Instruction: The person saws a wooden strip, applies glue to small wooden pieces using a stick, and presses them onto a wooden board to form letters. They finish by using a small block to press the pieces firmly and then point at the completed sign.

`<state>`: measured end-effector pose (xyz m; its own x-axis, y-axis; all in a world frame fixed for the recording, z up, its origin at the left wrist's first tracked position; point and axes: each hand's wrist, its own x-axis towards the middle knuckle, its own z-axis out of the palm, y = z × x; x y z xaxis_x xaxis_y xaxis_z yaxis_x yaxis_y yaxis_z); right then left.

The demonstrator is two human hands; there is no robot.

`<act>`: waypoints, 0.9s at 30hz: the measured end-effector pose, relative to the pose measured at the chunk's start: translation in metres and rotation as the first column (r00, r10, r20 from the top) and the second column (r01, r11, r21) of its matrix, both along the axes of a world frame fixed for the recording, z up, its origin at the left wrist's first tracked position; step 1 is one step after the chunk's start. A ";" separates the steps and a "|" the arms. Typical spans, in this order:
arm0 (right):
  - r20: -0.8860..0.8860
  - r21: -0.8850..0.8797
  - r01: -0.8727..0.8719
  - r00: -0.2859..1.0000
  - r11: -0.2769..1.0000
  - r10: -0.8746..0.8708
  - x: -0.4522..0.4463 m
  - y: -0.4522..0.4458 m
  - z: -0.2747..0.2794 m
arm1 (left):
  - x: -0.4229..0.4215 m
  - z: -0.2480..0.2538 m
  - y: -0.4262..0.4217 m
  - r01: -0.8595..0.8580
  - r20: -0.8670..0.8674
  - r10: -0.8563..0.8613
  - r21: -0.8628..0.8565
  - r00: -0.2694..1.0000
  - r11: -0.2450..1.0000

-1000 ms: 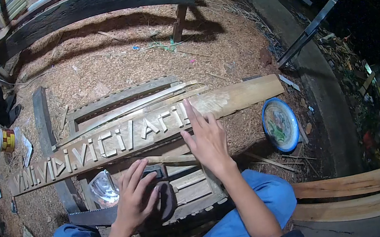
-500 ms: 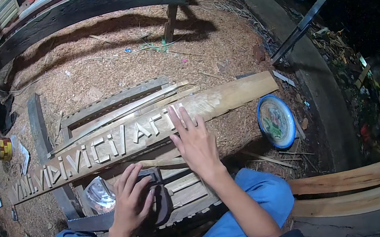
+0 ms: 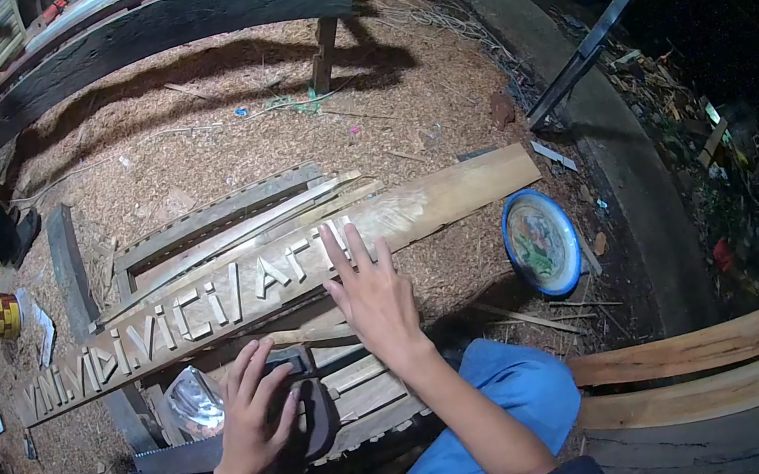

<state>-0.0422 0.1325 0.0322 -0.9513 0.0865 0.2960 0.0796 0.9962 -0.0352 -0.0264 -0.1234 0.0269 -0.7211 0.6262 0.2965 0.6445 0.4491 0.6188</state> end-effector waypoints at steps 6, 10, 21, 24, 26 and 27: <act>0.034 -0.093 0.015 0.999 0.996 -0.012 0.000 0.000 0.002 | 0.000 -0.001 0.000 0.000 0.001 0.000 -0.016 1.000 1.000; 0.043 -0.083 0.023 0.999 0.996 -0.020 0.000 0.000 0.003 | 0.000 -0.004 0.001 0.005 -0.017 -0.006 -0.026 1.000 1.000; 0.019 -0.107 -0.026 0.999 0.994 0.029 0.008 0.005 0.007 | 0.001 -0.003 0.001 0.016 -0.012 -0.017 -0.024 1.000 1.000; -0.005 -0.222 -0.061 0.998 0.973 0.061 0.008 0.014 0.011 | 0.002 -0.003 0.000 0.013 -0.004 -0.013 -0.029 1.000 1.000; 0.016 -0.308 -0.030 0.999 0.951 0.037 0.009 0.018 0.015 | 0.002 -0.005 0.000 0.006 -0.010 -0.007 -0.028 1.000 1.000; 0.017 -0.308 -0.035 0.999 0.951 0.042 0.009 0.021 0.014 | 0.002 -0.005 -0.001 0.001 -0.009 -0.001 -0.028 1.000 1.000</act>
<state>-0.0327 0.1534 0.0467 -0.9620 0.1329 0.2385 0.0456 0.9395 -0.3394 -0.0246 -0.1239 0.0222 -0.7176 0.6353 0.2854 0.6507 0.4657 0.5997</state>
